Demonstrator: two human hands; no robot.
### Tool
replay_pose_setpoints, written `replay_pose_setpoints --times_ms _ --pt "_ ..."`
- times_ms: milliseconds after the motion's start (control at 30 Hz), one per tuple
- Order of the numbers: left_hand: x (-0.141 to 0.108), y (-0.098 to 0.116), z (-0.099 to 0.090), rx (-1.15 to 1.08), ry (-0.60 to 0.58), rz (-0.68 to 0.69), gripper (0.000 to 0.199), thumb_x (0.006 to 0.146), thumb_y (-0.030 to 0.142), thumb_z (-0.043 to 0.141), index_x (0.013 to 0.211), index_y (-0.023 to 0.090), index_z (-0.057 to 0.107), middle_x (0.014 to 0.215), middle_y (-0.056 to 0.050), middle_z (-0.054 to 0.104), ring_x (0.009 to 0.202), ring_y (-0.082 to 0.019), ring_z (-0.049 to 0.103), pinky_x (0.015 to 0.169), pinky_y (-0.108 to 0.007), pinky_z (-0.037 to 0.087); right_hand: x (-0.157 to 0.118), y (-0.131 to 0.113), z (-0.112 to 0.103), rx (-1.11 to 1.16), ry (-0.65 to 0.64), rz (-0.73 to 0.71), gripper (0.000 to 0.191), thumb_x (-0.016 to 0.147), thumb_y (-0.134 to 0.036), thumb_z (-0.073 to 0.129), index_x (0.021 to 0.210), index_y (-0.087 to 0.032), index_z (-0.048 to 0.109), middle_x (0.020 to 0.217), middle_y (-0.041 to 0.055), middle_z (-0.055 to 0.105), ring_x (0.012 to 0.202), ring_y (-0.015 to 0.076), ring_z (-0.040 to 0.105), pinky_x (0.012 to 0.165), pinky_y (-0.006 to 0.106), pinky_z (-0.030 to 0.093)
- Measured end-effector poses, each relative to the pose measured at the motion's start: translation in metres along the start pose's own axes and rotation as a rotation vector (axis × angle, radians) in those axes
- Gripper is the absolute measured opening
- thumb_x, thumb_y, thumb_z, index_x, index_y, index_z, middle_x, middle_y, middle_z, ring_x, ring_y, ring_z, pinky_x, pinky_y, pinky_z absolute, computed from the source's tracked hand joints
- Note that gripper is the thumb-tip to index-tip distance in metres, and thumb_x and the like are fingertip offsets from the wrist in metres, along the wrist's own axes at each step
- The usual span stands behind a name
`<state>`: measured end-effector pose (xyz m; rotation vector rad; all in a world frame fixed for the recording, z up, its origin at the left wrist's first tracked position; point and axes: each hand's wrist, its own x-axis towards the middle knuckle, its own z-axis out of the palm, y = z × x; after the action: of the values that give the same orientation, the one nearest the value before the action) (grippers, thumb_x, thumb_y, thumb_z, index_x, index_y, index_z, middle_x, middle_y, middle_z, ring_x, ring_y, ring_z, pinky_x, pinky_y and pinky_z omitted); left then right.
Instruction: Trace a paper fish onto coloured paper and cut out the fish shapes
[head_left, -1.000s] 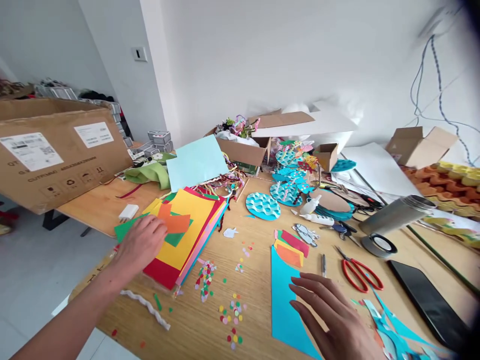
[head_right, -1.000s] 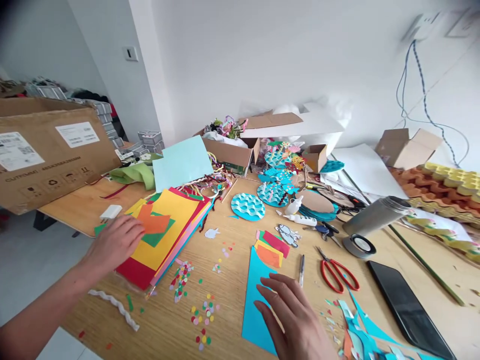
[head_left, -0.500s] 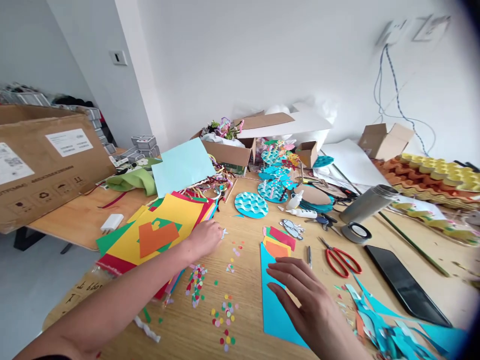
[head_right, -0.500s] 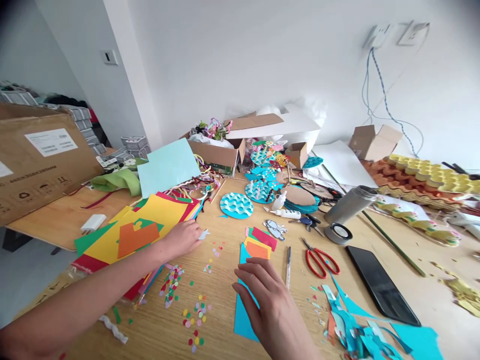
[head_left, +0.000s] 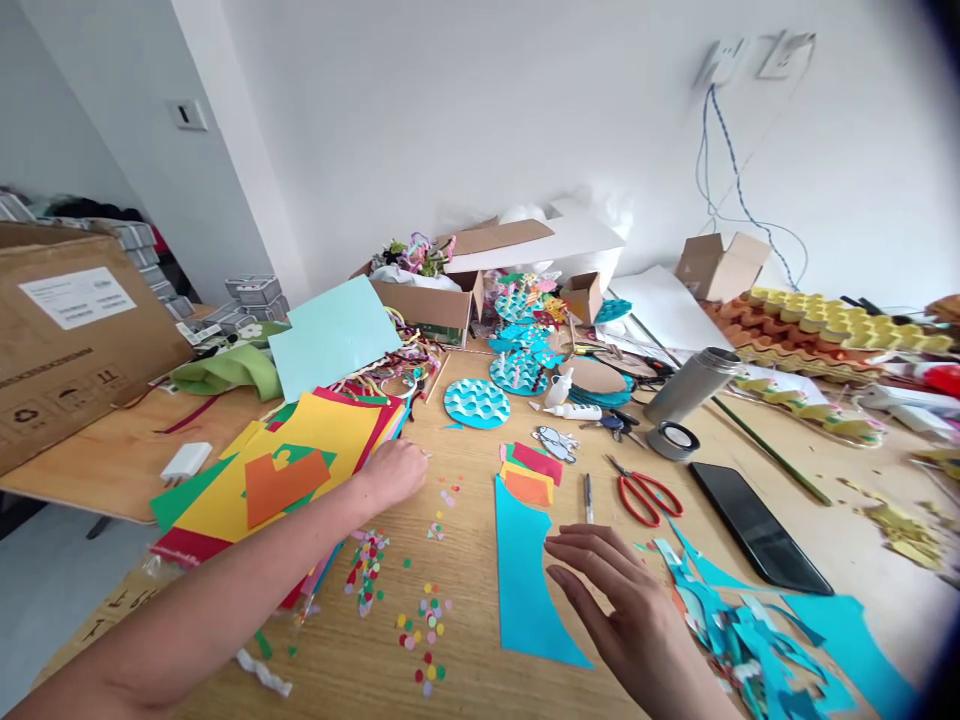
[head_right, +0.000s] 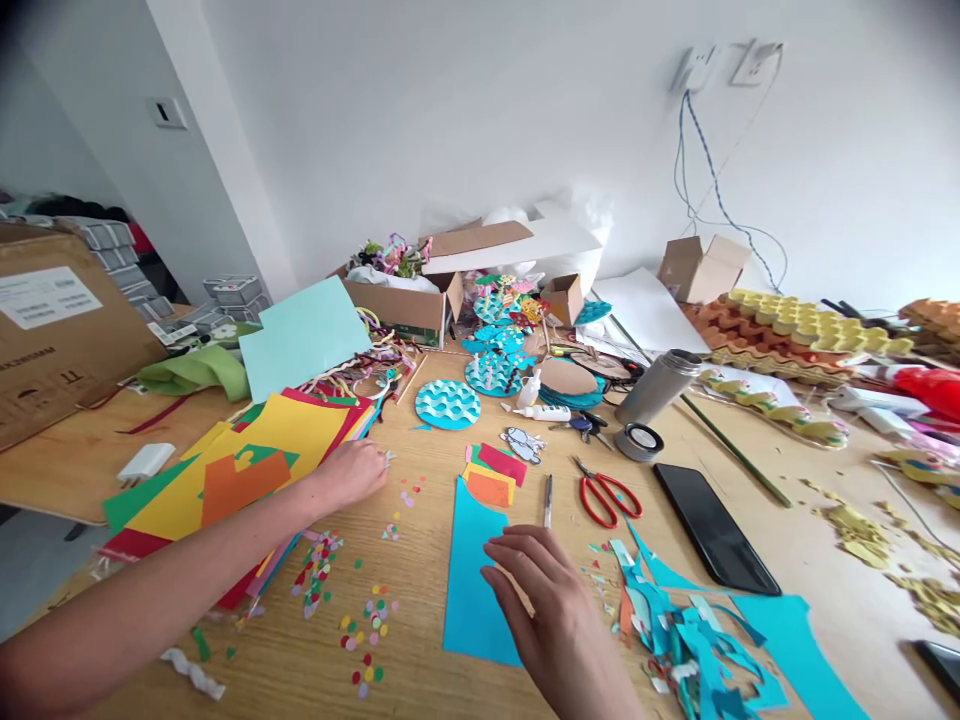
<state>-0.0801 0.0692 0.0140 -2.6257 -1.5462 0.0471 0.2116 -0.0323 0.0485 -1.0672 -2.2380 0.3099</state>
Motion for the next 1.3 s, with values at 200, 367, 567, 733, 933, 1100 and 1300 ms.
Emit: replay_pose_setpoints --times_ms 200,367,567,733,933,1100,1300 --pt "0.003 -0.007 0.011 -0.04 0.075 -0.055 0.024 0.082 0.009 0.045 0.075 0.015 0.067 0.071 -0.012 0.068 0.076 -0.023 0.063 0.075 -0.036 0.048 0.0 0.001 -0.015 -0.017 0.084 0.04 0.015 0.093 -0.022 0.052 0.1 -0.021 0.066 0.094 0.0077 0.07 0.097 0.0219 0.062 0.078 0.034 0.055" --pt "0.009 -0.015 -0.001 -0.114 0.127 -0.155 0.027 0.079 0.004 0.04 0.073 0.013 0.065 0.075 -0.016 0.066 0.082 -0.026 0.061 0.073 -0.035 0.044 0.002 0.009 -0.026 -0.028 0.168 0.087 0.015 0.092 -0.024 0.054 0.097 -0.02 0.067 0.092 0.0071 0.071 0.095 0.0217 0.063 0.08 0.035 0.052" --pt "0.015 0.02 -0.033 -0.361 0.096 -0.145 0.029 0.085 0.019 0.039 0.068 0.015 0.062 0.067 -0.006 0.063 0.064 -0.018 0.055 0.058 -0.027 0.033 0.033 0.022 -0.023 0.156 0.148 0.331 0.02 0.091 -0.032 0.054 0.095 -0.021 0.07 0.096 0.0064 0.073 0.09 0.0207 0.066 0.078 0.033 0.051" --pt "0.007 0.072 -0.038 -0.605 -0.01 0.011 0.025 0.084 0.02 0.041 0.063 0.016 0.056 0.057 0.003 0.053 0.054 -0.01 0.044 0.051 -0.023 0.024 0.052 0.034 0.0 0.372 -0.117 0.435 0.019 0.083 -0.031 0.06 0.093 -0.019 0.072 0.091 0.0051 0.073 0.078 0.0181 0.066 0.065 0.027 0.049" --pt "-0.001 0.101 -0.033 -0.762 -0.059 0.028 0.025 0.084 0.021 0.042 0.061 0.016 0.05 0.056 0.004 0.047 0.053 -0.009 0.041 0.05 -0.022 0.022 0.041 0.043 0.01 0.473 -0.287 0.486 0.013 0.079 -0.024 0.06 0.075 -0.015 0.069 0.07 0.002 0.067 0.062 0.0136 0.056 0.055 0.024 0.039" --pt "-0.002 0.113 -0.024 -0.814 -0.066 -0.013 0.028 0.086 0.022 0.041 0.062 0.016 0.055 0.053 0.004 0.05 0.051 -0.01 0.044 0.048 -0.022 0.024 0.033 0.047 0.007 0.555 -0.389 0.495 0.01 0.075 -0.021 0.062 0.08 -0.015 0.069 0.066 -0.0002 0.063 0.058 0.0103 0.052 0.051 0.021 0.037" --pt "-0.019 0.121 -0.021 -0.824 0.007 -0.072 0.025 0.09 0.025 0.044 0.094 0.018 0.067 0.087 -0.004 0.071 0.078 -0.016 0.063 0.068 -0.025 0.044 0.008 0.048 0.01 0.653 -0.468 0.59 0.013 0.075 -0.026 0.061 0.081 -0.015 0.063 0.058 -0.0036 0.055 0.046 0.0075 0.049 0.038 0.018 0.035"
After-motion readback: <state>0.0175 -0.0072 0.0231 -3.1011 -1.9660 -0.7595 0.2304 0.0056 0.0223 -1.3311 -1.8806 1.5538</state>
